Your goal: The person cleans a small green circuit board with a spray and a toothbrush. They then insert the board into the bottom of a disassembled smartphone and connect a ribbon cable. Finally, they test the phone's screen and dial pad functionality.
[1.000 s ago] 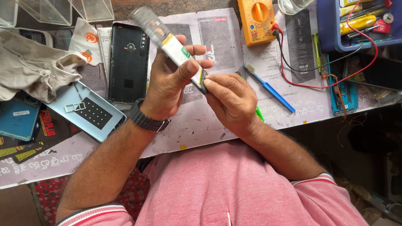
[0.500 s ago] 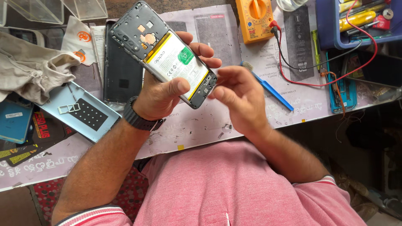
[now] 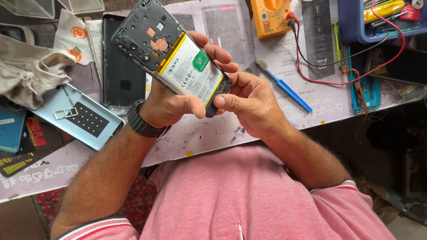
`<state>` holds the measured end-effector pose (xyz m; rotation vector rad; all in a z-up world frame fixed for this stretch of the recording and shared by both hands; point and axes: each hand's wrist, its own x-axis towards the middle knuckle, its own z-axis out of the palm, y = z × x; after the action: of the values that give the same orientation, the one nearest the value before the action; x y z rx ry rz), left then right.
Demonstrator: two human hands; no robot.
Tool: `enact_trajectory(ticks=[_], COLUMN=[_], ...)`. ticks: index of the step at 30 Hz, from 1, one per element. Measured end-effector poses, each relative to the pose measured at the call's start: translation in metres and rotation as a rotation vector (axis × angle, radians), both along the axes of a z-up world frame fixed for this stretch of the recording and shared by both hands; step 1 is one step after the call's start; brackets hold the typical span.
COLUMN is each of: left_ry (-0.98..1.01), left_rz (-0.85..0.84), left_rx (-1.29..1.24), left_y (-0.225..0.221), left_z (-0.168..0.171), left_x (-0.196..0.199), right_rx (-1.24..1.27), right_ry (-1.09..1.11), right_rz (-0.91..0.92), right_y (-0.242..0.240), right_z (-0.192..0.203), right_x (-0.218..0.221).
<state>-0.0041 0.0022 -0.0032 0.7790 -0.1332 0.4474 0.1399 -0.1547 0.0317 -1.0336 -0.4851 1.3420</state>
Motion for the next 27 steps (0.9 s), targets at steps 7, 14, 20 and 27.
enact_trajectory(ticks=[7,14,20,27], left_ry=[0.019,0.060,0.060,0.053], left_rz=[0.001,0.008,-0.005,-0.001], left_rx=[0.049,0.030,0.007,0.026], left_y=[0.000,0.001,0.001,0.001], left_z=[0.001,0.007,0.011,0.010], left_x=[-0.001,0.001,0.004,0.004], right_rx=[-0.014,-0.064,-0.063,-0.046], right_ry=[-0.054,-0.050,-0.066,-0.039], right_rz=[0.019,-0.003,-0.030,-0.004], right_y=[0.000,-0.001,-0.001,0.000], right_z=[0.004,-0.003,-0.004,0.000], right_x=[0.002,0.004,0.002,0.003])
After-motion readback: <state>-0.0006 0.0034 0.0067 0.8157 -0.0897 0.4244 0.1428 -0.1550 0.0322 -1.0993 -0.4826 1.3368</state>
